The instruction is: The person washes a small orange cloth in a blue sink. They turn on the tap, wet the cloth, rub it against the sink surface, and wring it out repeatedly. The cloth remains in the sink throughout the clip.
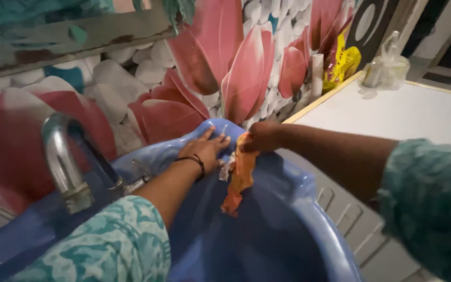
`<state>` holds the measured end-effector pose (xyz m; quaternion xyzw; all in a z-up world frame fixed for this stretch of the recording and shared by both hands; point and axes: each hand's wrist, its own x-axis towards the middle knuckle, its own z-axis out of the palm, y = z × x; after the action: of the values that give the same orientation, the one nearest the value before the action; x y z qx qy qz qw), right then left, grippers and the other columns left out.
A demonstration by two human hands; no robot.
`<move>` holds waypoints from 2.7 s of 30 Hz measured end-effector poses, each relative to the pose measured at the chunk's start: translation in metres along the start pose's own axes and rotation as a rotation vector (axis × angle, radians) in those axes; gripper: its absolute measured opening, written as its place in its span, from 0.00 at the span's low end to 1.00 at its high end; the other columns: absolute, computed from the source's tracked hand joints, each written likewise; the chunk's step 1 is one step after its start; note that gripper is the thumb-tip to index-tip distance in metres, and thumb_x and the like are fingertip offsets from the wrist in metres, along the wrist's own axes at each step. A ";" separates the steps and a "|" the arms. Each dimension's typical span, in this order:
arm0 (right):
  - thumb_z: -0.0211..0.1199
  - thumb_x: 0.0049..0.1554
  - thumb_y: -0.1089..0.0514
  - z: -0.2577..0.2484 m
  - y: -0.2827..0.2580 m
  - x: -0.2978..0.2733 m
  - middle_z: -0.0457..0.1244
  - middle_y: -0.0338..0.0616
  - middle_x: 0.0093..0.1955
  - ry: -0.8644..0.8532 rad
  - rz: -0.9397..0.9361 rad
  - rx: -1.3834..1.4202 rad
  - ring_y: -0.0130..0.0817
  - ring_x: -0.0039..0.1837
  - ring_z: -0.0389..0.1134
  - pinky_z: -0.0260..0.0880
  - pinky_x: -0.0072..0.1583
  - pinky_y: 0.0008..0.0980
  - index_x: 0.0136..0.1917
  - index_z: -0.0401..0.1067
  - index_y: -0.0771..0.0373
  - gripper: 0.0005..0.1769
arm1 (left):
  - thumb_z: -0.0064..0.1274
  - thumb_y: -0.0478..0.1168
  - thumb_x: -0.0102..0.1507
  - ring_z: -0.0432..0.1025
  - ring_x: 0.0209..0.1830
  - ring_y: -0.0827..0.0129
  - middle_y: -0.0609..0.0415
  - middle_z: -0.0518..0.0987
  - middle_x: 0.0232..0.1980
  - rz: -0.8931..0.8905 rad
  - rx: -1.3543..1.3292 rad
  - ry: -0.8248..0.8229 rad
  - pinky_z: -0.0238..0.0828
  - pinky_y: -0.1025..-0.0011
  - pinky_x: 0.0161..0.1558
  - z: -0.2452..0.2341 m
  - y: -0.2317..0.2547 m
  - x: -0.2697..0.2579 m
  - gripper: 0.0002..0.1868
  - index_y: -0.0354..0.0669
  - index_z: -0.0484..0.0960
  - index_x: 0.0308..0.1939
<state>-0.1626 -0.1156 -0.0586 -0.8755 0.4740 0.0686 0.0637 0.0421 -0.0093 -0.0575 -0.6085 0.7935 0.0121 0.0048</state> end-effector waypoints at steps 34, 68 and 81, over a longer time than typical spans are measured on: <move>0.58 0.57 0.36 0.001 -0.011 0.106 0.71 0.50 0.50 0.158 -0.475 -0.260 0.52 0.50 0.72 0.72 0.53 0.48 0.56 0.77 0.56 0.26 | 0.56 0.36 0.54 0.49 0.81 0.66 0.53 0.51 0.82 -0.013 -0.126 0.214 0.48 0.67 0.75 0.022 -0.053 0.034 0.44 0.50 0.61 0.75; 0.65 0.47 0.56 0.010 -0.051 0.012 0.67 0.48 0.69 0.904 -0.909 -0.142 0.56 0.69 0.70 0.72 0.58 0.39 0.51 0.64 0.53 0.19 | 0.53 0.29 0.54 0.73 0.61 0.53 0.44 0.79 0.60 -0.164 -0.440 0.454 0.68 0.63 0.63 0.006 -0.039 -0.001 0.32 0.48 0.79 0.64; 0.66 0.46 0.45 0.038 -0.037 0.053 0.65 0.60 0.64 0.664 -0.447 -0.053 0.55 0.62 0.68 0.71 0.58 0.49 0.68 0.65 0.61 0.38 | 0.55 0.31 0.54 0.64 0.72 0.55 0.44 0.68 0.73 -0.127 -0.165 0.330 0.58 0.64 0.72 0.011 -0.036 0.007 0.33 0.42 0.73 0.66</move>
<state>-0.1051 -0.1319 -0.1041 -0.9329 0.2649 -0.2215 -0.1024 0.0751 -0.0250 -0.0695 -0.6493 0.7398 -0.0231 -0.1747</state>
